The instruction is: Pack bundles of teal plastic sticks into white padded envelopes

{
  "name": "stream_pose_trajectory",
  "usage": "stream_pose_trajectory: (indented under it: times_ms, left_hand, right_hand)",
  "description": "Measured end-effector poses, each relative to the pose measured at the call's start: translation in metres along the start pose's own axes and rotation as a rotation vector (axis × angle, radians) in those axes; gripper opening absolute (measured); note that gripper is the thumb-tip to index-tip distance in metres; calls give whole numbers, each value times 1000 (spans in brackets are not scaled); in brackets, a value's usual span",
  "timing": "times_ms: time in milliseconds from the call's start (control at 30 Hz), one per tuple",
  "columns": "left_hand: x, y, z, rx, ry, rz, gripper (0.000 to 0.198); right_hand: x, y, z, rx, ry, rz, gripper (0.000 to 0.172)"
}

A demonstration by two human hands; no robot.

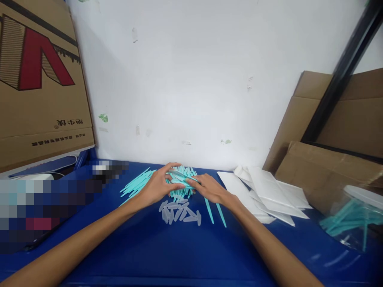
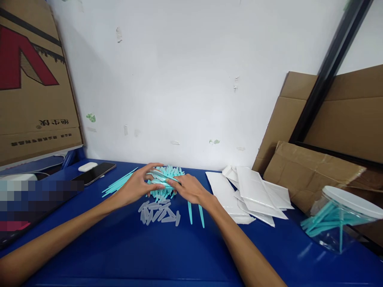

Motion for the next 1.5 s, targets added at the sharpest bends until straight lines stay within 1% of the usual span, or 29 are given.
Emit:
stream_pose_trajectory:
  times_ms: [67,133,200,300,400,500,567,700,833,933,1000,1067,1167,1333,1433,1500]
  left_hand:
    - [4,-1,3,-47,157,15,67]
    - [5,-1,4,-67,239,15,57]
    - [2,-2,9,-97,250,-19,50]
    - [-2,-2,16,-154,218,-53,46]
    - [-1,-2,19,-184,252,-32,41]
    - [-1,-1,21,-253,316,-29,44]
    - [-1,-1,21,-274,337,-31,48]
    - [2,-3,14,-184,337,22,47]
    - [-3,-3,16,-153,289,-59,55]
    - [-5,-3,16,-126,247,-73,48]
    - [-4,-4,17,-109,229,-49,43]
    - [-2,-5,18,-113,226,-10,43]
    - [-1,-6,20,-142,247,21,46]
    - [0,-6,23,-173,308,69,54]
    - [1,-6,22,-175,264,87,54]
    - [2,-6,19,-152,235,110,51]
  right_hand:
    - [-1,-1,-2,12,-20,-18,65]
    - [0,-1,-4,25,-14,-18,67]
    - [2,-1,-7,37,3,-11,69]
    - [4,-2,-9,41,14,2,70]
    - [4,-3,-10,25,21,14,71]
    - [3,-4,-10,-4,26,24,69]
    - [4,-5,-10,-18,22,36,68]
    - [2,-5,-13,-27,38,22,67]
    - [2,-4,-11,-25,85,16,67]
    - [3,-4,-8,-34,105,13,67]
    - [3,-4,-7,-38,100,16,68]
    - [3,-4,-8,-34,90,32,68]
    - [3,-5,-12,-25,76,50,69]
    - [-1,-4,-16,-37,101,26,67]
    - [1,-4,-17,-43,111,45,65]
    - [0,-4,-18,-40,134,44,63]
Point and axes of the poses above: each hand's wrist, its own y-axis away from the middle knuckle, its own x-axis out of the palm, z = x × y, the point moved 8 cm from there along -y, towards the middle knuckle, and after that the axes turned 2 degrees about -x, right-handed, at the moved point
